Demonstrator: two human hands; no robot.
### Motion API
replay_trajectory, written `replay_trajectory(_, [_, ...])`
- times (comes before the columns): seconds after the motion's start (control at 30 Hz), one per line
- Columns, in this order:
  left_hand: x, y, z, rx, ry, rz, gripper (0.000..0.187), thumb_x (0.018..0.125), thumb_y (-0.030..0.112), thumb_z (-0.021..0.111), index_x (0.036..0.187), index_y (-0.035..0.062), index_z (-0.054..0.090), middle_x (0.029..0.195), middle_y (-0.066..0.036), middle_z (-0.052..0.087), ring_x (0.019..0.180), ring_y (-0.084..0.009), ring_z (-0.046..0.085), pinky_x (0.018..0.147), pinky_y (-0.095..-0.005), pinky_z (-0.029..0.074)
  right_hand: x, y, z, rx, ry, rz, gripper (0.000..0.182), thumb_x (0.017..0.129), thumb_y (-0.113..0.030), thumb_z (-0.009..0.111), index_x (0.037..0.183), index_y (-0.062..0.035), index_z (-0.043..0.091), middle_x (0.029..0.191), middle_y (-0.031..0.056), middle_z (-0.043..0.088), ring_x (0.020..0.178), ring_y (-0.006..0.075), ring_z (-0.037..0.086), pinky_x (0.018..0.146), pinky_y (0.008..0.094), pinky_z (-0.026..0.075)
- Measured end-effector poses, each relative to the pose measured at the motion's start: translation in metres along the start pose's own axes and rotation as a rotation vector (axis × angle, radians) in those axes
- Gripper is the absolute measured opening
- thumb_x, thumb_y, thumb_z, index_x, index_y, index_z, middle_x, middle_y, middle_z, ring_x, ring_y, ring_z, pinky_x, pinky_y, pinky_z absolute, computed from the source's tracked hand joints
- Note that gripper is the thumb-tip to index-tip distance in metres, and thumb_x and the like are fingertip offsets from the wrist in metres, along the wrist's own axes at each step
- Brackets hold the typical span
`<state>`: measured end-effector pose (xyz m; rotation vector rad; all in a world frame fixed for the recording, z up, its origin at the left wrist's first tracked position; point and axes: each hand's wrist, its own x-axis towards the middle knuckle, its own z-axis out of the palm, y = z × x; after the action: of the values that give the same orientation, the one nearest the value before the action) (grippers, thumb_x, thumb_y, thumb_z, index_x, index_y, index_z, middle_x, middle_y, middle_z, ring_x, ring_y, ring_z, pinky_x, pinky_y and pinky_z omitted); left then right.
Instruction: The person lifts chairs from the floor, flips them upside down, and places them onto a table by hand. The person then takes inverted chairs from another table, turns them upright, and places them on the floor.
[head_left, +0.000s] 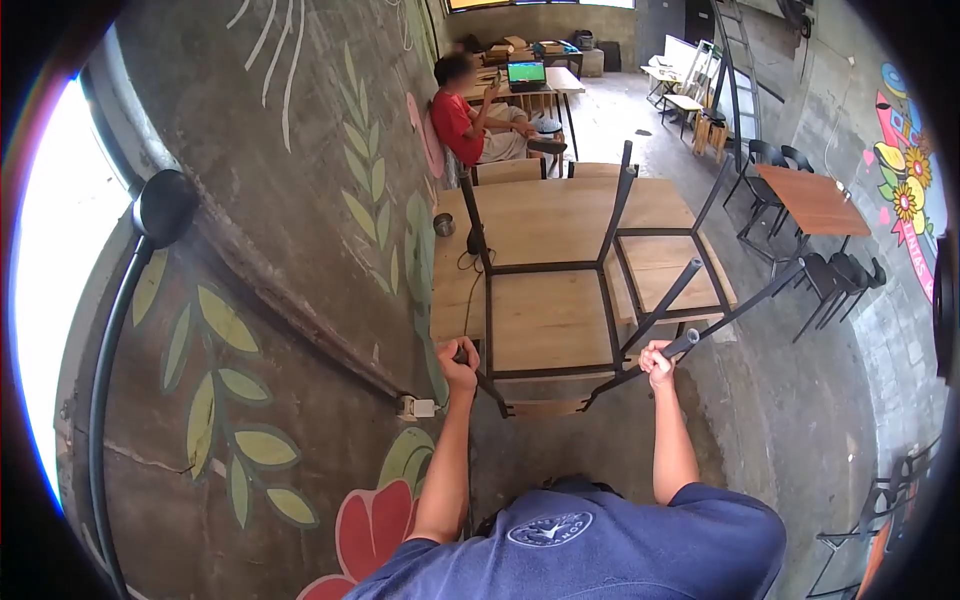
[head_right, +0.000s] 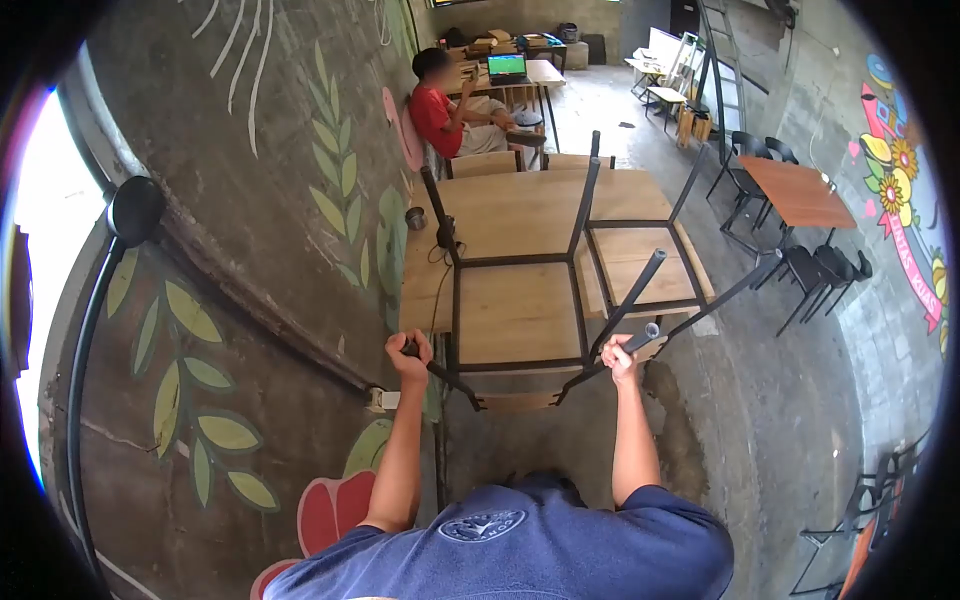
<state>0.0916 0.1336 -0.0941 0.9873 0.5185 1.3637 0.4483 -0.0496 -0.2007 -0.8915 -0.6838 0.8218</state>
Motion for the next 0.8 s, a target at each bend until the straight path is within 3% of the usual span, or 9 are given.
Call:
replay_trajectory(0.07, [0.008,-0.005,-0.001,0.002,-0.004,-0.013,0.048,0.083,0.036,0.04,0.046,0.0061,0.037,0.041,-0.002,0.033,0.034,-0.0124,0.028,0.036,-0.0265,0.019,0.007,-0.007,0.017,-0.016,0.169,-0.004,0.017,0.072,-0.009,0.051,0.061,-0.0051,0.039,0.045,-0.0007,0.031,0.035,0.0095,0.03,0.035,0.0235,0.026])
replay_trajectory(0.2, [0.022,-0.009,0.003,0.021,-0.012,0.004,0.046,0.084,0.036,0.038,0.049,0.0066,0.037,0.042,-0.002,0.034,0.036,-0.0123,0.029,0.036,-0.0264,0.019,0.024,0.003,0.003,0.023,0.047,-0.004,0.005,0.075,-0.005,0.05,0.073,-0.0045,0.046,0.049,0.0013,0.038,0.036,0.0088,0.032,0.036,0.0227,0.026])
replay_trajectory(0.5, [0.042,-0.017,0.006,-0.03,0.133,-0.023,0.04,0.085,0.032,0.039,0.053,0.008,0.036,0.043,-0.002,0.035,0.036,-0.0125,0.03,0.037,-0.0265,0.02,0.041,0.009,0.0,0.004,-0.013,0.014,0.004,0.077,-0.001,0.05,0.077,-0.0035,0.047,0.051,0.0,0.038,0.039,0.0085,0.035,0.036,0.0221,0.028])
replay_trajectory(0.6, [0.048,-0.018,0.007,-0.046,0.104,-0.037,0.04,0.086,0.031,0.038,0.053,0.0084,0.036,0.042,-0.002,0.034,0.035,-0.0124,0.03,0.037,-0.027,0.02,0.042,0.008,0.008,0.001,0.063,-0.004,0.002,0.079,-0.002,0.048,0.078,-0.0035,0.047,0.051,0.0001,0.038,0.04,0.0088,0.037,0.038,0.0221,0.029])
replay_trajectory(0.73, [0.057,-0.023,0.009,-0.049,0.179,-0.074,0.041,0.087,0.031,0.038,0.053,0.009,0.036,0.041,-0.001,0.033,0.035,-0.0128,0.029,0.037,-0.0274,0.02,0.046,-0.003,0.023,-0.2,0.041,-0.05,0.011,0.079,-0.005,0.045,0.068,-0.0041,0.046,0.052,0.0011,0.04,0.043,0.0101,0.04,0.041,0.0229,0.033])
replay_trajectory(0.8, [0.059,-0.029,0.007,-0.026,0.209,-0.083,0.042,0.088,0.033,0.037,0.053,0.0091,0.037,0.041,-0.001,0.032,0.035,-0.0134,0.028,0.037,-0.0279,0.019,0.045,-0.006,0.03,-0.261,0.127,-0.053,0.015,0.08,-0.006,0.046,0.065,-0.0055,0.045,0.053,0.0008,0.041,0.046,0.0119,0.044,0.047,0.0256,0.039])
